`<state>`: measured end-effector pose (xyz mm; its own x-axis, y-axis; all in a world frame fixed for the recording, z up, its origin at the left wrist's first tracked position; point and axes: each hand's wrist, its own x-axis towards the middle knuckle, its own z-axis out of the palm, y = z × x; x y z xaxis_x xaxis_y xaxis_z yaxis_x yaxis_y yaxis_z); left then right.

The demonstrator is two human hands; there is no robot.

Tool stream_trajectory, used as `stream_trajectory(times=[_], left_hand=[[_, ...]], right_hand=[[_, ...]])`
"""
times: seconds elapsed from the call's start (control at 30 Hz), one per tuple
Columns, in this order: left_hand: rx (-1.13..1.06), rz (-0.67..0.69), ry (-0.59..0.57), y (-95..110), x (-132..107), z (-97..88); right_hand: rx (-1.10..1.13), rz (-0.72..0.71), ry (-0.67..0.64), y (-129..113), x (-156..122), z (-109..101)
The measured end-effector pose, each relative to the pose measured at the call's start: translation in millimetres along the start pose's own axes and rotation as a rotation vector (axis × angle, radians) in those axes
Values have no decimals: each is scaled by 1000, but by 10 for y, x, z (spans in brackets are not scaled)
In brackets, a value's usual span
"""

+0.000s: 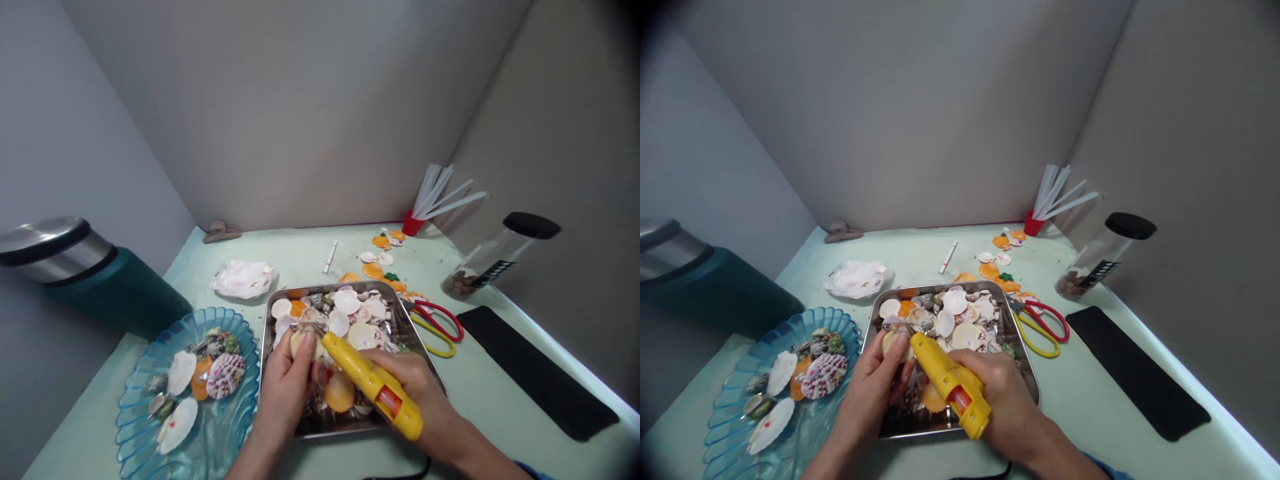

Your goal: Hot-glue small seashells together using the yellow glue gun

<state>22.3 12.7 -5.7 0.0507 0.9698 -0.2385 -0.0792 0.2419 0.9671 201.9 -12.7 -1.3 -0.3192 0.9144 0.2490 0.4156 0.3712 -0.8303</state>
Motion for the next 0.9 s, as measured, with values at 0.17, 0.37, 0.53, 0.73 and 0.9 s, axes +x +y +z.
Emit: stream_trajectory(times=[0.17, 0.37, 0.53, 0.73, 0.9], left_hand=[[37, 7, -5, 14, -12, -6], [55, 16, -19, 1, 3, -18], [50, 16, -22, 19, -21, -15], [-112, -46, 52, 38, -22, 23], [-129, -48, 65, 19, 2, 29]], right_hand=[[0, 17, -9, -3, -6, -2], [2, 9, -9, -15, -2, 2], [-1, 18, -10, -28, 17, -1], [-17, 10, 10, -18, 15, -5], [-27, -4, 25, -11, 5, 5]])
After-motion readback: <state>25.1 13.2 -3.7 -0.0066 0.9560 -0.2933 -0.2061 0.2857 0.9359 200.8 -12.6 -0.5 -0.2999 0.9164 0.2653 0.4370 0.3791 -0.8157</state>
